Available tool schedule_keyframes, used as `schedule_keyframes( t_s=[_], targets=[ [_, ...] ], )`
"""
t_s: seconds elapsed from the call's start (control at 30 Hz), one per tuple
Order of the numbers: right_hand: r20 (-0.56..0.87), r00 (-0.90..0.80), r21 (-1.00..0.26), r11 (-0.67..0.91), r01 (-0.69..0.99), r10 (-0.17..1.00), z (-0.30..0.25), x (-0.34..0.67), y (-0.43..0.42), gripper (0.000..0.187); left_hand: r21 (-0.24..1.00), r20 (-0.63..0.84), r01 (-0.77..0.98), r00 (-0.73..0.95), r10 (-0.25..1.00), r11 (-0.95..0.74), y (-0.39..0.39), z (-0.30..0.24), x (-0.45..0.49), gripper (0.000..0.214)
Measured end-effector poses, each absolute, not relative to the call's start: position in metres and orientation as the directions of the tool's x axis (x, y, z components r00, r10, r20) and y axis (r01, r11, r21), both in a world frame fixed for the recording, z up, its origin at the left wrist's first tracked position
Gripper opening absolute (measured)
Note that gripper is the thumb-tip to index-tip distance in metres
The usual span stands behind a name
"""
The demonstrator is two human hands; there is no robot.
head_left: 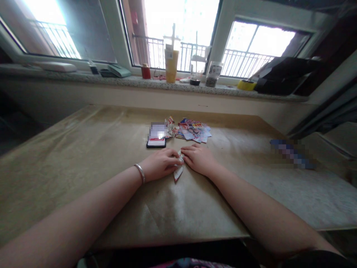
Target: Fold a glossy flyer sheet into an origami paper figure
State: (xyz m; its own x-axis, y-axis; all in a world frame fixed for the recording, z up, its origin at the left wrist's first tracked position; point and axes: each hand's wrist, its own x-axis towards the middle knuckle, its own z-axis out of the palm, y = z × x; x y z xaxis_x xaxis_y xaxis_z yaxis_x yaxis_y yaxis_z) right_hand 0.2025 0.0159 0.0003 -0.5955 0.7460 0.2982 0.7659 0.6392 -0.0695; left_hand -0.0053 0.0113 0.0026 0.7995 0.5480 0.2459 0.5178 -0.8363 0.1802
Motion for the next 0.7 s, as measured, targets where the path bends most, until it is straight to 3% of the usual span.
schedule_keyframes(
  t_s=[0.3,0.57,0.7],
  targets=[
    [0.278,-0.632,-0.004,0.659,0.752,0.724,0.001,0.202,0.014,0.029,0.167,0.245,0.514,0.805,0.541,-0.841,0.011,0.004,-0.005,0.023],
    [0.235,-0.699,-0.058,0.727,0.684,0.676,0.009,0.207,0.008,0.021,0.146,0.223,0.565,0.781,0.583,-0.812,0.014,0.008,-0.004,0.020],
    [0.217,-0.742,-0.021,0.763,0.646,0.634,0.013,0.209,0.004,0.019,0.114,0.228,0.583,0.773,0.592,-0.804,0.013,0.009,-0.004,0.019]
  ],
)
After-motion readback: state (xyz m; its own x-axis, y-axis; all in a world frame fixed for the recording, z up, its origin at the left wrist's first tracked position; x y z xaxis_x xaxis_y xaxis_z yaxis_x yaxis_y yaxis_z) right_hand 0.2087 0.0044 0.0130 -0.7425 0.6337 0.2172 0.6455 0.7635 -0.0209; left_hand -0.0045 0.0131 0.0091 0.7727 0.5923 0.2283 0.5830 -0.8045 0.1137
